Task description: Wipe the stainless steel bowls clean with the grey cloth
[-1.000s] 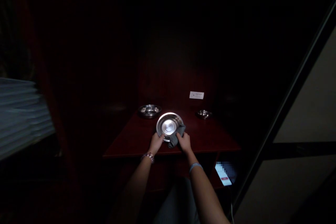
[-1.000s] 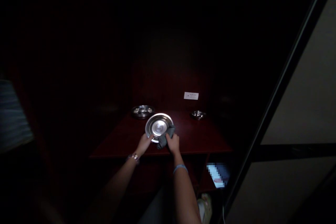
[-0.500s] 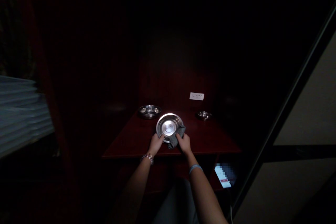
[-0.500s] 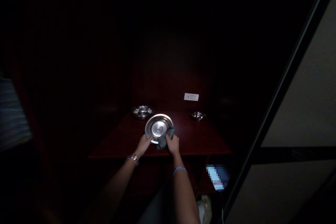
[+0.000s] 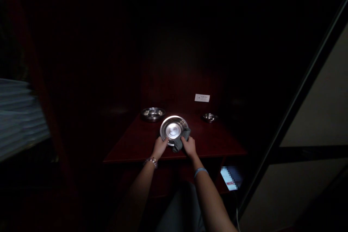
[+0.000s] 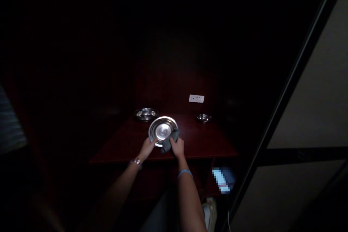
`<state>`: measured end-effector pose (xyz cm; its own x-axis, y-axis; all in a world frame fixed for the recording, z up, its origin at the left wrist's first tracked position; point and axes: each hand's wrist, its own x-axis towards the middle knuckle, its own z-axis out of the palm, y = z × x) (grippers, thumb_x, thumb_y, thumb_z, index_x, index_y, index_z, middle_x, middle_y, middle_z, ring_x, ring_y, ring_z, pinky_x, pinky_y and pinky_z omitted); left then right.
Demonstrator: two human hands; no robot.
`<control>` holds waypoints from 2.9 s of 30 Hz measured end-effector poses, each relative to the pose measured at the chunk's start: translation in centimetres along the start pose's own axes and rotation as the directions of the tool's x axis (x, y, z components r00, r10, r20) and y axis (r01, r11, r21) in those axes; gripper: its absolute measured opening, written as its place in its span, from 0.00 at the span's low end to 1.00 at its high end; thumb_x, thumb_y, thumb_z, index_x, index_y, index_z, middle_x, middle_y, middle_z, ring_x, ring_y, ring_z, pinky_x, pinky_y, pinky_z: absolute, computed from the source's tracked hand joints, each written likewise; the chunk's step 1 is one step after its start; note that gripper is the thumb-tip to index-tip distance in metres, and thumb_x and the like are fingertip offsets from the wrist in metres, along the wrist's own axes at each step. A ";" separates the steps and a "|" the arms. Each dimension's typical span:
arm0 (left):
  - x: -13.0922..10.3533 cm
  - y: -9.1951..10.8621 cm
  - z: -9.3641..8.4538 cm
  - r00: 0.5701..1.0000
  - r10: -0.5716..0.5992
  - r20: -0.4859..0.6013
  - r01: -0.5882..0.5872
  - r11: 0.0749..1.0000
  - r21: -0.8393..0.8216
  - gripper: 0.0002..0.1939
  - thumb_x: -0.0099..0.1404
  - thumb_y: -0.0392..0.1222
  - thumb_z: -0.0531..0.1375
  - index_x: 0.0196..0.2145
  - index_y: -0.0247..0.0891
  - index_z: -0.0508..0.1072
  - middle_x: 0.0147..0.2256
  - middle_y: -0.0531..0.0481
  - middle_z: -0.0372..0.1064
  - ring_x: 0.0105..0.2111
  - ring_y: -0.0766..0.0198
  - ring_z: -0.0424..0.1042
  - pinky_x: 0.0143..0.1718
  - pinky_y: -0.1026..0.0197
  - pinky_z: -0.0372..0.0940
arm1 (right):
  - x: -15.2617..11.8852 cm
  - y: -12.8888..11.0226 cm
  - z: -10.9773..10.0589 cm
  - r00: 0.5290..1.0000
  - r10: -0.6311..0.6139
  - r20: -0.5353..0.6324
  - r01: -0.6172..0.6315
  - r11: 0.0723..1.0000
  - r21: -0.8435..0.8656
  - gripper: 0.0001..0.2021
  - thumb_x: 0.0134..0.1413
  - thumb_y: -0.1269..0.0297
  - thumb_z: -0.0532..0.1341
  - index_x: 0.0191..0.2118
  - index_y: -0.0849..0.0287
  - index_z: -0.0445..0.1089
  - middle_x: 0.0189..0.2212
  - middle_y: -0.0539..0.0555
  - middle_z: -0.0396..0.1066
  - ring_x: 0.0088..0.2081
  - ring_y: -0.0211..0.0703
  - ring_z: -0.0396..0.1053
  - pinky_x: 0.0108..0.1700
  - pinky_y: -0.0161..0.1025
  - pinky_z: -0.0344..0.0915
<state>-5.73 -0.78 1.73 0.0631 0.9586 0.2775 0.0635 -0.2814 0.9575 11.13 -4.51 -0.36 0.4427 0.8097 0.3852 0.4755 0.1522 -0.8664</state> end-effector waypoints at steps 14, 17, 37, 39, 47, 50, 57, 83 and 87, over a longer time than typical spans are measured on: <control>0.1 -0.1 0.1 1.000 -0.003 -0.002 0.003 1.000 -0.025 0.08 0.56 0.36 0.63 0.35 0.32 0.78 0.33 0.43 0.80 0.37 0.51 0.79 0.36 0.56 0.75 | -0.1 -0.4 -0.3 1.000 -0.010 0.012 0.011 0.999 -0.033 0.13 0.57 0.59 0.60 0.34 0.64 0.77 0.33 0.59 0.80 0.35 0.45 0.76 0.38 0.34 0.67; 0.1 -0.3 0.0 1.000 0.007 -0.010 -0.007 1.000 -0.015 0.08 0.56 0.38 0.64 0.34 0.32 0.78 0.32 0.43 0.80 0.36 0.51 0.79 0.36 0.56 0.75 | -0.2 -0.5 -0.3 1.000 -0.021 0.016 0.022 0.999 -0.024 0.13 0.58 0.59 0.60 0.34 0.64 0.77 0.33 0.59 0.80 0.34 0.45 0.75 0.38 0.34 0.66; 0.3 -0.8 0.0 0.999 0.037 0.016 -0.037 0.999 0.017 0.15 0.56 0.42 0.62 0.39 0.31 0.77 0.37 0.41 0.80 0.39 0.52 0.79 0.42 0.55 0.73 | 0.0 -0.2 -0.1 1.000 -0.016 0.000 0.016 1.000 -0.002 0.14 0.57 0.56 0.60 0.32 0.63 0.77 0.32 0.58 0.79 0.33 0.45 0.75 0.37 0.34 0.66; 0.3 -1.0 0.0 0.999 0.047 0.010 -0.047 0.998 0.030 0.15 0.56 0.43 0.61 0.39 0.30 0.78 0.37 0.41 0.80 0.39 0.52 0.79 0.42 0.55 0.73 | -0.1 -0.2 -0.2 1.000 -0.019 0.002 0.019 1.000 0.000 0.14 0.57 0.57 0.60 0.32 0.63 0.77 0.32 0.59 0.79 0.32 0.45 0.75 0.37 0.35 0.66; 0.6 -1.3 0.1 0.999 0.042 0.008 -0.042 0.998 0.036 0.13 0.57 0.42 0.61 0.37 0.32 0.78 0.35 0.42 0.80 0.40 0.52 0.79 0.41 0.57 0.73 | -0.2 -0.4 -0.2 0.999 -0.032 -0.009 0.032 0.999 0.006 0.13 0.57 0.58 0.60 0.31 0.63 0.76 0.30 0.58 0.79 0.31 0.44 0.74 0.36 0.34 0.66; 0.7 -1.3 0.1 1.000 0.025 -0.003 -0.025 0.999 0.046 0.12 0.57 0.42 0.61 0.37 0.33 0.77 0.36 0.43 0.80 0.40 0.52 0.79 0.41 0.57 0.73 | -0.3 -0.6 -0.2 0.999 -0.031 -0.012 0.031 1.000 0.000 0.12 0.57 0.59 0.61 0.31 0.63 0.77 0.31 0.58 0.79 0.31 0.43 0.74 0.35 0.34 0.66; 0.5 -1.1 0.1 0.998 0.060 0.005 -0.060 0.998 0.030 0.15 0.56 0.42 0.61 0.39 0.30 0.78 0.38 0.39 0.80 0.43 0.50 0.78 0.45 0.55 0.72 | -0.3 -0.6 -0.3 1.000 -0.021 -0.006 0.021 0.999 -0.025 0.13 0.57 0.59 0.60 0.32 0.63 0.77 0.30 0.57 0.79 0.31 0.43 0.74 0.35 0.33 0.65; -0.2 -1.1 0.4 0.998 0.055 0.014 -0.055 0.998 0.016 0.19 0.58 0.38 0.61 0.47 0.32 0.78 0.45 0.38 0.79 0.49 0.48 0.77 0.51 0.53 0.69 | -0.9 -0.7 -1.0 1.000 -0.013 0.026 0.014 1.000 -0.027 0.18 0.56 0.54 0.59 0.35 0.65 0.78 0.34 0.63 0.80 0.36 0.51 0.77 0.38 0.37 0.67; -0.1 -1.1 0.4 0.996 0.081 0.023 -0.081 0.997 0.015 0.21 0.59 0.37 0.60 0.51 0.29 0.77 0.49 0.36 0.78 0.52 0.48 0.75 0.55 0.52 0.67 | -0.7 -0.3 -0.8 1.000 -0.011 0.028 0.012 0.998 -0.055 0.19 0.56 0.53 0.59 0.36 0.65 0.78 0.34 0.64 0.80 0.36 0.50 0.77 0.38 0.37 0.66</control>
<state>-5.39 -0.61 0.61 0.0908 0.9316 0.3521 0.0730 -0.3588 0.9306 11.29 -5.61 -0.09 0.4165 0.8234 0.3855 0.5219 0.1306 -0.8429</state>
